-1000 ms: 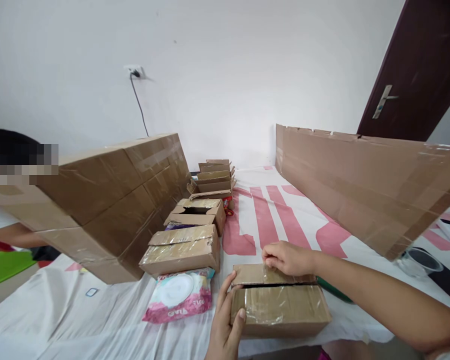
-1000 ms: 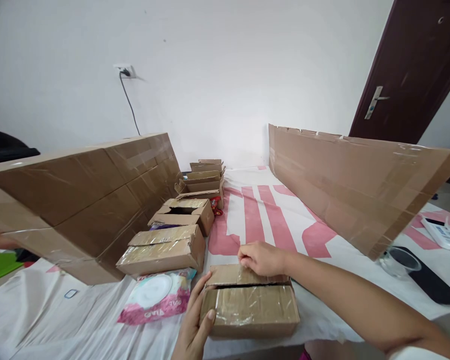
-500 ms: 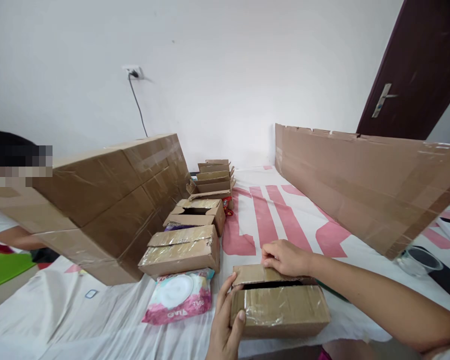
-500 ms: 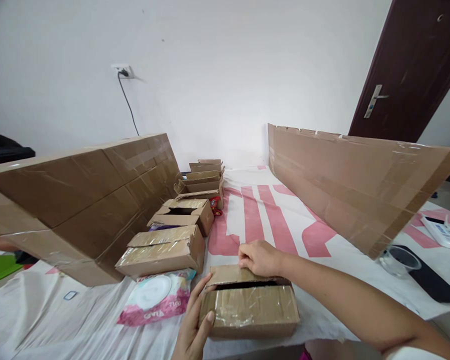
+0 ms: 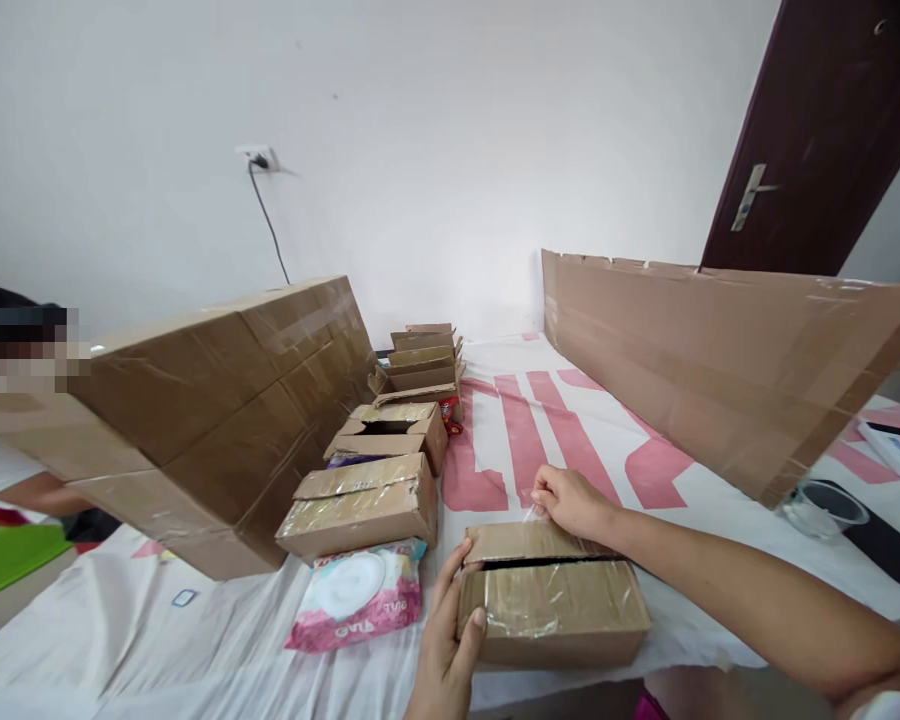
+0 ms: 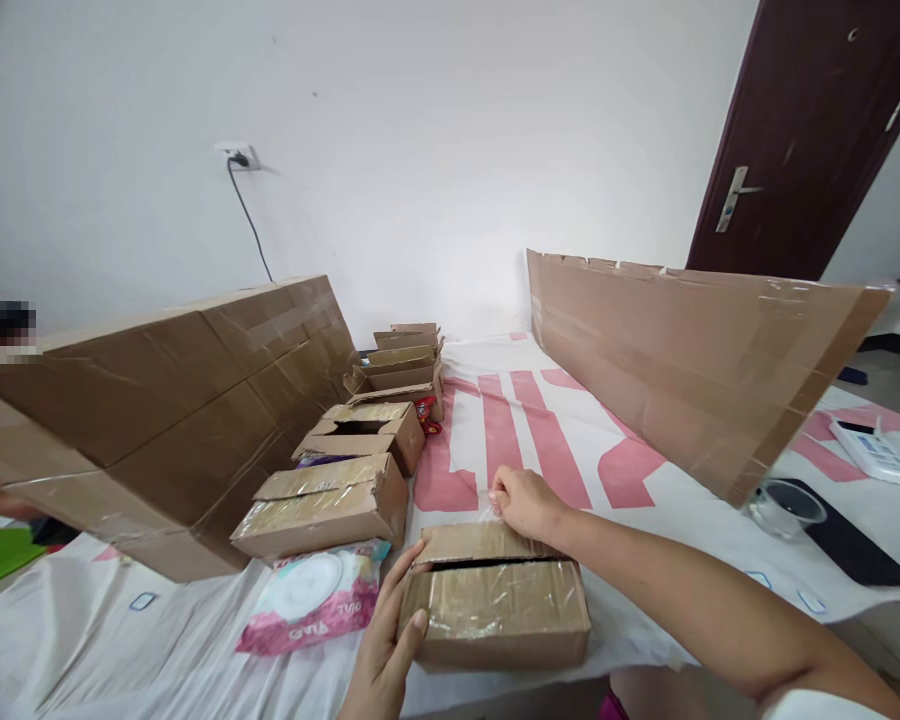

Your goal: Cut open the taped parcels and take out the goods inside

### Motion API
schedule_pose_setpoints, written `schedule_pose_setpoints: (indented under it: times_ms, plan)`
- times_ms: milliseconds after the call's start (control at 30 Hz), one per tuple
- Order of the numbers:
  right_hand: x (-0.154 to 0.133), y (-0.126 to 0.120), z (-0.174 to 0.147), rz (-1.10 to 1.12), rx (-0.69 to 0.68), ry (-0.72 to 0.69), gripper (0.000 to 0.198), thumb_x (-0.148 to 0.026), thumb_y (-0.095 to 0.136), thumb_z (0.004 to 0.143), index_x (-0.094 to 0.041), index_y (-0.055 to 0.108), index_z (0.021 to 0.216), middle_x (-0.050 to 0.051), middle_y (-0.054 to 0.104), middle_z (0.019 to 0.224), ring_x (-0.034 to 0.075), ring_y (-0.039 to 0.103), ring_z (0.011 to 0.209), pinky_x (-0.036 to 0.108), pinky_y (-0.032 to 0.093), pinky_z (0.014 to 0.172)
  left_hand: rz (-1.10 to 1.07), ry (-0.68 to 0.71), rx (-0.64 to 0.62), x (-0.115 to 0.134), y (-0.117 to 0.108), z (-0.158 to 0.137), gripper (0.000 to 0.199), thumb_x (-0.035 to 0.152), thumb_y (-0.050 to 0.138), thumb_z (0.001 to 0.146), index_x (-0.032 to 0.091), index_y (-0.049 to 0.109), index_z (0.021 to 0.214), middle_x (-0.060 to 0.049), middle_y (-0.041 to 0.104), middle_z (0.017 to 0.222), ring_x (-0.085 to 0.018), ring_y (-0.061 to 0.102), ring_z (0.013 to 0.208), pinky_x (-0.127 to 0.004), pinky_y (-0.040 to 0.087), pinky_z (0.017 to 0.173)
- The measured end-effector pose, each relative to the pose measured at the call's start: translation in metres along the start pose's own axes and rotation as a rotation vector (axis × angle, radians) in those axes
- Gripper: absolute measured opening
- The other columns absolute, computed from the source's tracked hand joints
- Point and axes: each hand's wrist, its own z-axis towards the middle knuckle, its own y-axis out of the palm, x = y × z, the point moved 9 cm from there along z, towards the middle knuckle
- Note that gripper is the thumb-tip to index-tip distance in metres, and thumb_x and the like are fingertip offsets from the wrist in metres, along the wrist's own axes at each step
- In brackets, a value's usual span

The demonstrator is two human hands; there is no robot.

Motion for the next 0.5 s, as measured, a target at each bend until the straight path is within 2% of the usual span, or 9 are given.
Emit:
schedule_pose_setpoints:
  times_ms: [133,267,400,500]
  plan:
    - [0.013,-0.003,0.0,0.043,0.06,0.053,0.015,-0.015,0.052,0.086,-0.021,0.049,0.072,-0.001,0.066,0.068,0.012,0.062,0.062,0.022,0.04,0.06,-0.023,-0.026,-0.02,0.003,0.002,0.003,0.037,0.042,0.046,0.091,0.024,0.059,0.12,-0.011,0.044,0.146,-0.028,0.039,0.136,-0.048,0.033,0.111]
    - [0.042,-0.012,0.006,0.106,0.113,0.117,0.012,-0.015,0.045,0.089,-0.021,0.046,0.078,-0.002,0.064,0.066,0.011,0.058,0.048,0.023,0.039,0.053,-0.042,-0.046,-0.057,0.005,0.001,0.003,0.039,0.043,0.047,0.091,0.023,0.059,0.122,-0.011,0.041,0.148,-0.028,0.036,0.138,-0.049,0.029,0.113]
    - [0.075,-0.051,0.0,0.167,0.214,0.144,0.01,-0.021,0.038,0.09,-0.023,0.041,0.081,-0.004,0.06,0.065,0.011,0.059,0.052,0.024,0.042,0.055,-0.05,-0.055,-0.119,0.003,0.003,-0.001,0.041,0.041,0.045,0.092,0.026,0.054,0.129,-0.009,0.035,0.152,-0.026,0.032,0.14,-0.05,0.026,0.115]
    - [0.101,-0.081,-0.032,0.195,0.21,0.141,0.017,-0.036,0.045,0.085,-0.024,0.041,0.075,-0.004,0.056,0.062,0.014,0.061,0.057,0.024,0.041,0.051,-0.052,-0.047,-0.061,0.003,0.001,-0.003,0.042,0.041,0.044,0.093,0.026,0.052,0.131,-0.01,0.035,0.152,-0.027,0.032,0.14,-0.051,0.024,0.116]
